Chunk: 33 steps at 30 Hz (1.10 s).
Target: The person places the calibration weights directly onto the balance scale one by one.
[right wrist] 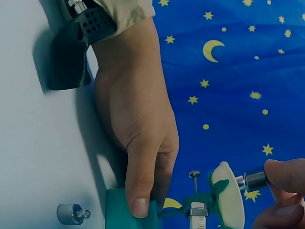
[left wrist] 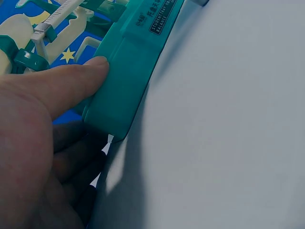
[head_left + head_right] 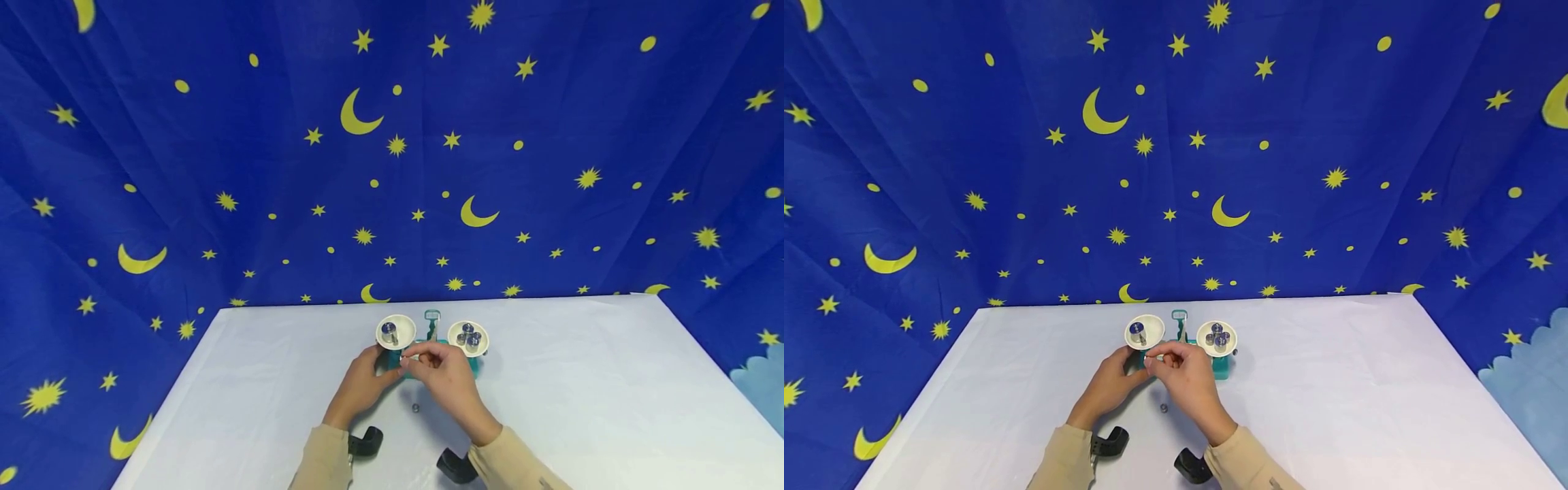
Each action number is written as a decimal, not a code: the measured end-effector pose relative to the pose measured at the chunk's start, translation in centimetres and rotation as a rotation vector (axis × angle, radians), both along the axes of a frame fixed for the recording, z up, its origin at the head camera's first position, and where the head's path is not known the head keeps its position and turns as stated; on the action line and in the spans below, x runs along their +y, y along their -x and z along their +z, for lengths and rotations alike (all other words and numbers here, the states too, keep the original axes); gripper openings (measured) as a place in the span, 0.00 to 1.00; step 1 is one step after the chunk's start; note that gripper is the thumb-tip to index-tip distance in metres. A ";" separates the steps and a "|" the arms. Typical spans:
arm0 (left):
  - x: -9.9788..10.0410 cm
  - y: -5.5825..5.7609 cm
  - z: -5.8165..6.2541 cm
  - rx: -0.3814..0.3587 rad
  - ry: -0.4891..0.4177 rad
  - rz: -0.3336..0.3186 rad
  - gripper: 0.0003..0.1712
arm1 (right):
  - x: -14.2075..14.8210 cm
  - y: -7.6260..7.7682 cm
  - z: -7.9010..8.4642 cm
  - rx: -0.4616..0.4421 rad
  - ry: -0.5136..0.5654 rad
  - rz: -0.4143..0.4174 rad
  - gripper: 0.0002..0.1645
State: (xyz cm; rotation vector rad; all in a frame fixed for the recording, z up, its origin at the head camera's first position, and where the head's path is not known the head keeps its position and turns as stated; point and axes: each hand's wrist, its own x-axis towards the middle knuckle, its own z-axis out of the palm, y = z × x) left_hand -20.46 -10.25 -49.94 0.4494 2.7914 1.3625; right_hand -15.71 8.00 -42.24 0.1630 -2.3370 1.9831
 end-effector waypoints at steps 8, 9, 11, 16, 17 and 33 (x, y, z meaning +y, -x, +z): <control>0.2 0.0 -0.1 -0.021 0.013 -0.002 0.40 | -0.3 0.4 -0.1 0.057 0.006 -0.016 0.03; 0.2 0.0 -0.1 -0.023 0.011 -0.001 0.40 | -0.3 0.4 -0.2 0.063 0.003 -0.021 0.03; 0.2 0.0 0.0 -0.021 0.007 -0.002 0.40 | -0.4 0.6 -0.2 0.081 -0.003 -0.030 0.03; 0.2 0.1 0.0 -0.023 0.009 -0.001 0.40 | -0.6 1.0 -0.4 0.097 -0.036 -0.060 0.04; 0.1 0.1 0.0 -0.023 0.010 -0.002 0.40 | -0.7 1.0 -0.4 0.098 -0.041 -0.065 0.04; 0.1 0.2 0.1 -0.042 0.002 0.013 0.40 | -1.5 1.9 -0.3 0.131 -0.054 -0.112 0.03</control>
